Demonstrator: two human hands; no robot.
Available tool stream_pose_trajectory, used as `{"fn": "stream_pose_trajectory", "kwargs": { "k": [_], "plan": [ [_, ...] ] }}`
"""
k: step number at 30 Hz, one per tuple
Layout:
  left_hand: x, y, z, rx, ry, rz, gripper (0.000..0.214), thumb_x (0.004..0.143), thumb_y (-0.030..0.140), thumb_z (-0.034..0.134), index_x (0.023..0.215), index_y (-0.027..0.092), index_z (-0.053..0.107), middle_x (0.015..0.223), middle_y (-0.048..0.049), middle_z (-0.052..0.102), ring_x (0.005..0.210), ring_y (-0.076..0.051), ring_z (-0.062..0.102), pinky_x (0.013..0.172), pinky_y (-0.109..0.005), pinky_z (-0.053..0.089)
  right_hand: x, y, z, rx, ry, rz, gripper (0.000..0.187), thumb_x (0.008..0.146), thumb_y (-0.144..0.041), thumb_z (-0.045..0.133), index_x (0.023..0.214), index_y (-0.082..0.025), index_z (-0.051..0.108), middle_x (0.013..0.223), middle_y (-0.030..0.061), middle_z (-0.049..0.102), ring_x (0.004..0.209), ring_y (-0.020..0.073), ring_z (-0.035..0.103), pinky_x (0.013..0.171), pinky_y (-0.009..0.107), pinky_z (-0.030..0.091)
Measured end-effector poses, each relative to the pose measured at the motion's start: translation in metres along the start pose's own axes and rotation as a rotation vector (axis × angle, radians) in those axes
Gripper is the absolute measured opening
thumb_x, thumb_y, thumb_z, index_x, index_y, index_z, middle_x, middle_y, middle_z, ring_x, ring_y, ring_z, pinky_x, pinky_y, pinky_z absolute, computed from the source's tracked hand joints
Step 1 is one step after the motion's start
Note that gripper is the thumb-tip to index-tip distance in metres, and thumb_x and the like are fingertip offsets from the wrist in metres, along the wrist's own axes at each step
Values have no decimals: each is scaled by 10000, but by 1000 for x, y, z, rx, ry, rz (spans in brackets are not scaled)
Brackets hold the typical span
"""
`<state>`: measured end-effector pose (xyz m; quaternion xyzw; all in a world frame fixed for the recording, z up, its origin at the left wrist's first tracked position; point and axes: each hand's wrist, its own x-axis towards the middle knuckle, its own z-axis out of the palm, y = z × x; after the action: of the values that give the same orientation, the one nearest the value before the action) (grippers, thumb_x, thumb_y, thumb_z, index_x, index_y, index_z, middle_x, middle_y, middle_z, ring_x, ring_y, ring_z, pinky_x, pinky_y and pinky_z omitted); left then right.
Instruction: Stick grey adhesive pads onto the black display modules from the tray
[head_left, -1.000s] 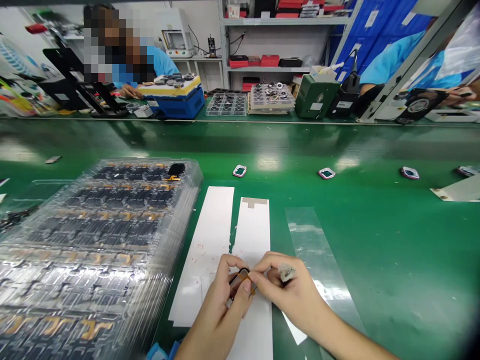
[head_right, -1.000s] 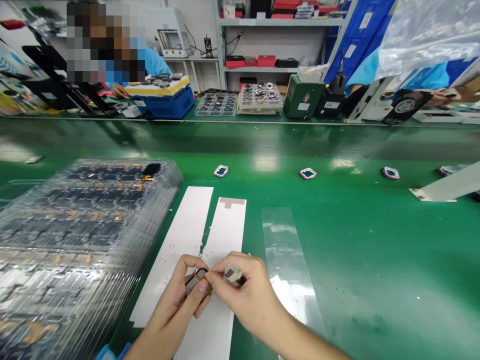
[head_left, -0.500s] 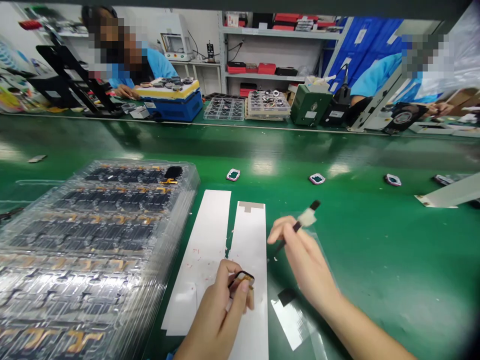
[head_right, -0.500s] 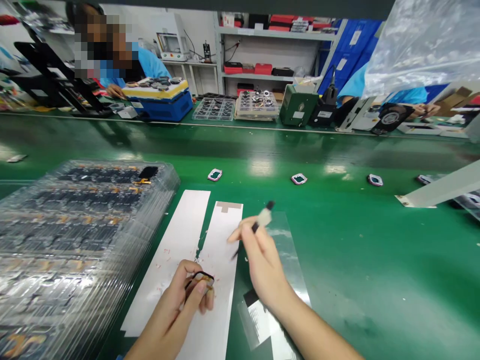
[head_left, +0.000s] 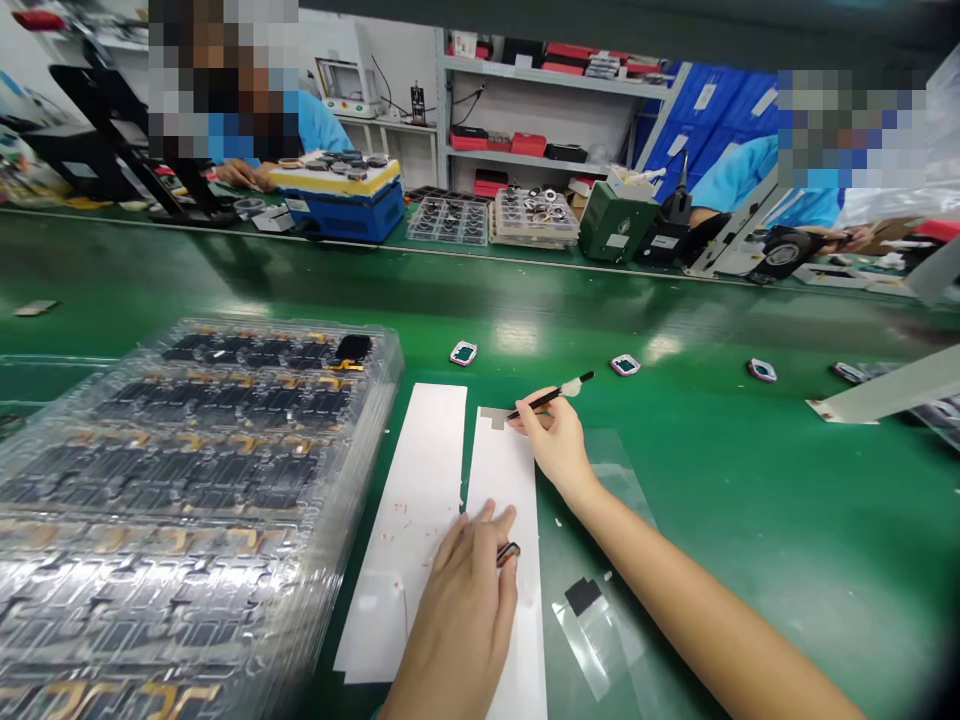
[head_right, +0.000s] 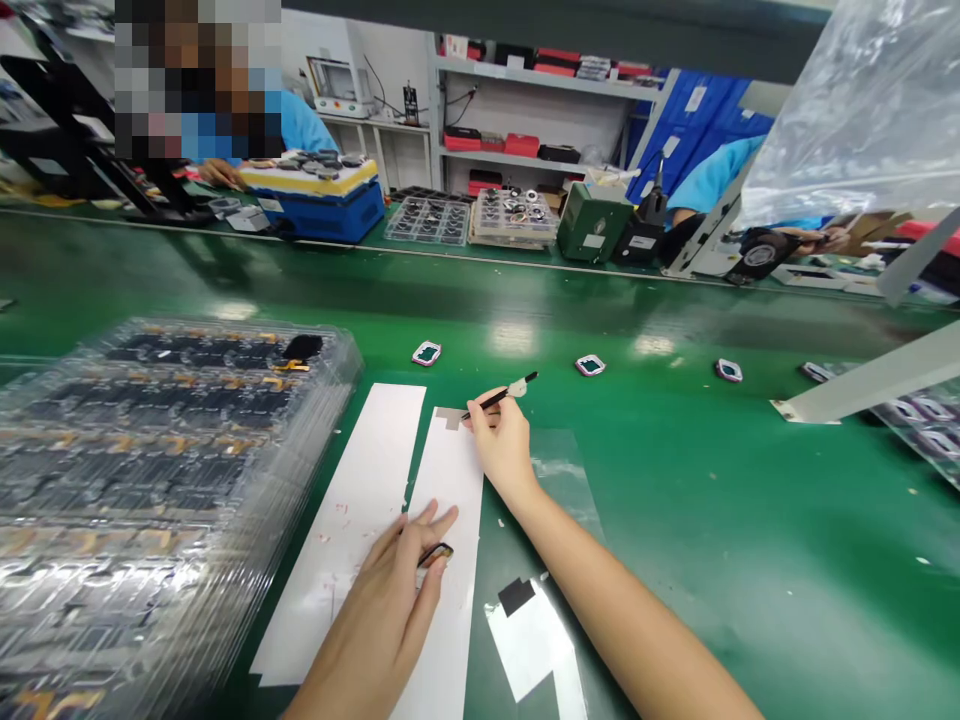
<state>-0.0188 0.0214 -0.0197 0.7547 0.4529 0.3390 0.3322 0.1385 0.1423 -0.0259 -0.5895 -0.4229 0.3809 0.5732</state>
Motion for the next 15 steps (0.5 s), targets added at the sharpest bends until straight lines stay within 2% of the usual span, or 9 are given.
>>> {"fn": "stream_pose_trajectory", "kwargs": {
  "k": [4,8,12,15],
  "plan": [
    [1,2,-6,69,-81,39,245,972,127,368,1170,202,491,1334,-136,620,1337,-280,478,1110,-575,328,1,1,3,15,14,0,350,709,-510,725,789,-206,570,677,15,643,673,207,700,685,346,584],
    [2,4,-12,94,-162,37,276,981,137,376,1232,199,473,1367,-140,592,1367,-274,439,1125,-577,316,3,-1,3,63,-25,15,370,683,-515,745,771,-203,565,701,25,673,679,192,700,712,343,585],
    [3,5,-13,80,-160,1,322,980,155,402,1295,198,454,1383,-129,580,1365,-284,438,1131,-572,297,-5,-17,0,137,-128,35,386,662,-498,775,769,-199,557,706,25,698,708,188,717,770,347,589],
    [3,8,-15,-3,-126,-39,301,970,168,426,1259,213,497,1340,-122,609,1333,-310,467,1080,-556,347,-24,-36,-8,187,-199,57,375,681,-466,789,808,-194,564,739,33,721,745,199,731,731,337,607]
  ]
}}
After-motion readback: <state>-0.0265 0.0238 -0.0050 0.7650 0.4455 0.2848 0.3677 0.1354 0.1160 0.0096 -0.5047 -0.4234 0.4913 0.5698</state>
